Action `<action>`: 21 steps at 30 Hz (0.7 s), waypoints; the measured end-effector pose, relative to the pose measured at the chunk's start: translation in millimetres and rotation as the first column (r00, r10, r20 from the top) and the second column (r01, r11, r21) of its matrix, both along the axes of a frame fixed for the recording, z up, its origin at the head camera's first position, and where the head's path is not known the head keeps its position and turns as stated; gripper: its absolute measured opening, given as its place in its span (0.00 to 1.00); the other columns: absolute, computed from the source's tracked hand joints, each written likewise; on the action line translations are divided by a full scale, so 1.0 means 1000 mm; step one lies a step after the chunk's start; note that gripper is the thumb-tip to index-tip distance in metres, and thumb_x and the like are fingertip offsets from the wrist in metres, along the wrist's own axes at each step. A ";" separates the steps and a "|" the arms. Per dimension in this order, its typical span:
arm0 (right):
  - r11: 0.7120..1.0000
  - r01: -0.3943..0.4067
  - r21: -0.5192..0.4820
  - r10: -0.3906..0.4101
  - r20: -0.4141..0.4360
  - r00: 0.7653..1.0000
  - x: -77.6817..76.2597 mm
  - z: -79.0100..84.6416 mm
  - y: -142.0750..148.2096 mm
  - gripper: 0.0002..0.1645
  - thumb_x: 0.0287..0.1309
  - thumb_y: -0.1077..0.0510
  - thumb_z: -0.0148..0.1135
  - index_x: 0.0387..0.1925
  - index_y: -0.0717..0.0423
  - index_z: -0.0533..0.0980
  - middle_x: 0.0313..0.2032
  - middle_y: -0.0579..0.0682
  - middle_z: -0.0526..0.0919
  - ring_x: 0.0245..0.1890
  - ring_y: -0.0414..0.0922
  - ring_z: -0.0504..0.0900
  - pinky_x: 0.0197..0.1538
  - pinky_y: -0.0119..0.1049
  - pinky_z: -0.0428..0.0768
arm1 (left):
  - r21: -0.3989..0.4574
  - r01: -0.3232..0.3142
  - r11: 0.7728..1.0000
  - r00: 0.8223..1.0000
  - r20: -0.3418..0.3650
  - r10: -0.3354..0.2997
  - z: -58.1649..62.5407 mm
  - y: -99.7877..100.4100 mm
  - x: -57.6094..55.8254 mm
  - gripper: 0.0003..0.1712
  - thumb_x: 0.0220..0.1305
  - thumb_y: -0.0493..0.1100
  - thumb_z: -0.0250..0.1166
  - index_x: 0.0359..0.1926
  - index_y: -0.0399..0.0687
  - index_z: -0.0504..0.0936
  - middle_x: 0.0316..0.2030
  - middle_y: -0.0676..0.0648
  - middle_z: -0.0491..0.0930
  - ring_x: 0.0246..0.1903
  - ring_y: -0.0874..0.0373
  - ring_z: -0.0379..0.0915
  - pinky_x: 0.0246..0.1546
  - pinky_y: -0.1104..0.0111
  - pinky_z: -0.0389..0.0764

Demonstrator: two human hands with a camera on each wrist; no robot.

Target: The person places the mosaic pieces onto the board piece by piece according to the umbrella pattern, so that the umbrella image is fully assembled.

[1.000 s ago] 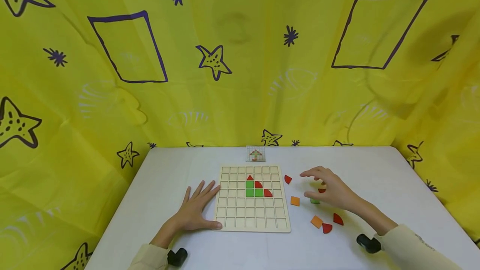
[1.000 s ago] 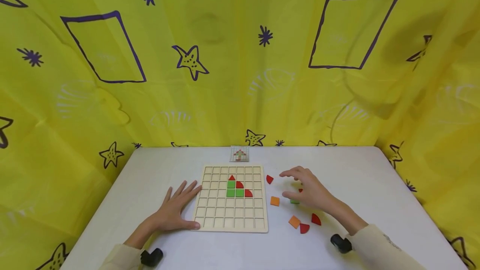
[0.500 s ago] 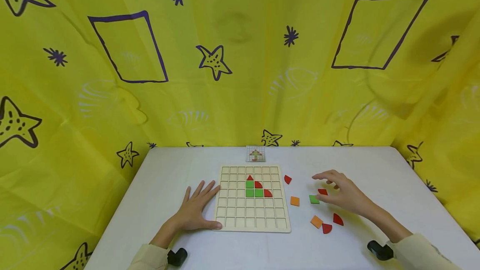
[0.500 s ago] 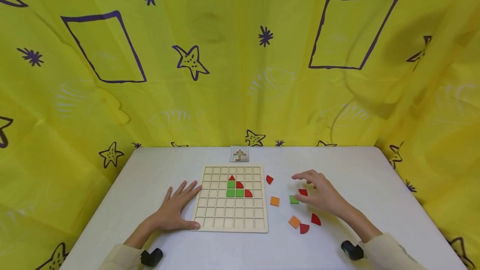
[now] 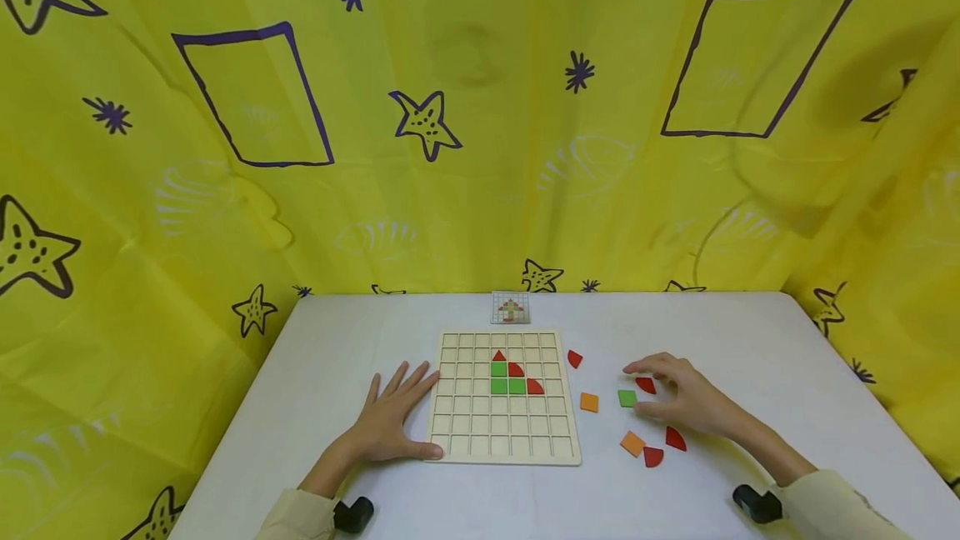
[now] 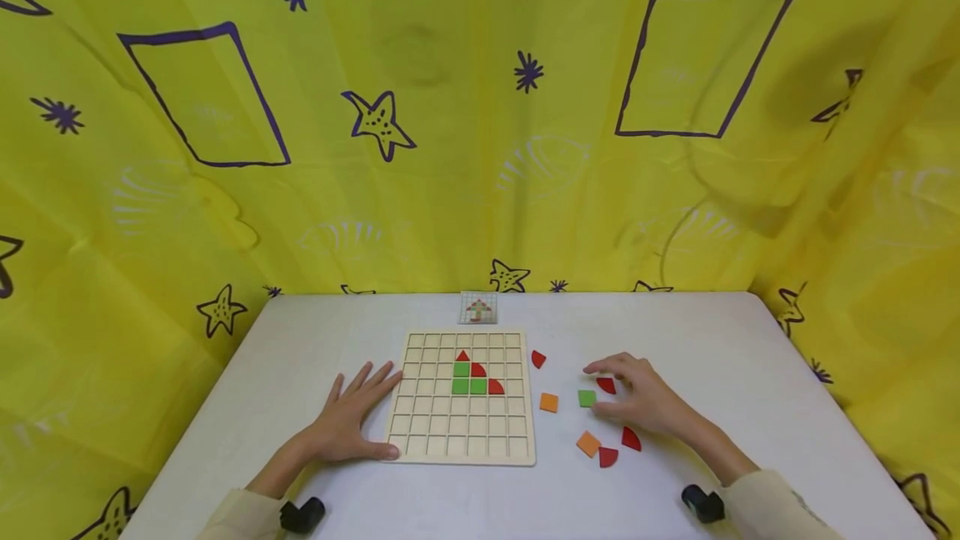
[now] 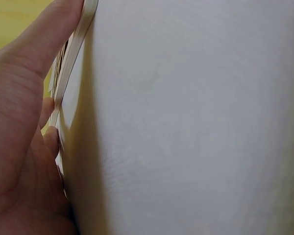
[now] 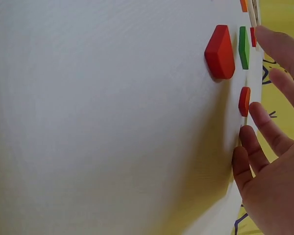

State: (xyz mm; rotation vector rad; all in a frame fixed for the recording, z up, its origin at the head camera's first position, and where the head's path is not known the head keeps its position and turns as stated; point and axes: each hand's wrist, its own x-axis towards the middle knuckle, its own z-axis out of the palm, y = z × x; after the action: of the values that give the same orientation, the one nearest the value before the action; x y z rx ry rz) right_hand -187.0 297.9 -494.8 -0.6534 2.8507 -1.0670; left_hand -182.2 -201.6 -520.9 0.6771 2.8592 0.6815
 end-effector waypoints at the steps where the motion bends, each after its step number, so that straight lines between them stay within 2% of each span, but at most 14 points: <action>1: 1.000 -0.005 0.001 0.005 -0.001 1.000 0.000 -0.001 0.000 0.30 0.53 0.47 0.80 0.57 0.46 0.81 0.56 0.49 0.79 0.55 0.52 0.73 0.54 0.48 0.77 | 0.000 -0.005 1.000 1.000 0.008 0.005 0.001 0.000 0.000 0.68 0.43 0.77 0.75 0.81 0.58 0.58 0.81 0.47 0.50 0.80 0.38 0.35 0.71 0.31 0.29; 5: 1.000 -0.015 0.002 0.015 -0.010 1.000 0.000 -0.003 0.001 0.27 0.52 0.49 0.80 0.54 0.46 0.83 0.55 0.50 0.79 0.56 0.55 0.71 0.54 0.53 0.74 | 0.000 -0.012 1.000 1.000 0.006 0.012 0.000 0.000 0.000 0.69 0.42 0.78 0.75 0.81 0.58 0.58 0.81 0.47 0.50 0.80 0.39 0.35 0.71 0.31 0.29; 13: 1.000 -0.019 0.008 0.019 -0.038 0.999 -0.001 -0.006 -0.001 0.18 0.51 0.52 0.81 0.45 0.41 0.86 0.52 0.50 0.78 0.55 0.55 0.71 0.51 0.51 0.72 | 0.000 -0.023 1.000 1.000 0.012 0.023 -0.005 -0.001 -0.001 0.70 0.40 0.80 0.73 0.81 0.62 0.56 0.82 0.52 0.47 0.81 0.43 0.31 0.72 0.33 0.26; 21: 1.000 -0.013 0.002 0.013 -0.066 0.998 -0.002 -0.008 -0.001 0.15 0.51 0.55 0.81 0.41 0.41 0.87 0.52 0.54 0.79 0.54 0.59 0.71 0.50 0.51 0.71 | -0.020 -0.010 1.000 1.000 0.024 0.010 0.005 0.002 0.001 0.67 0.44 0.77 0.75 0.81 0.58 0.58 0.81 0.48 0.49 0.80 0.39 0.34 0.71 0.31 0.28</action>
State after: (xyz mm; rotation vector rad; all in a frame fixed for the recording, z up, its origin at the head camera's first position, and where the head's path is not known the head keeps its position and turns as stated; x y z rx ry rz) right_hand -189.0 297.2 -503.3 -0.7198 2.8978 -1.0606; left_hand -181.0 -200.1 -516.0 0.6472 2.8450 0.6580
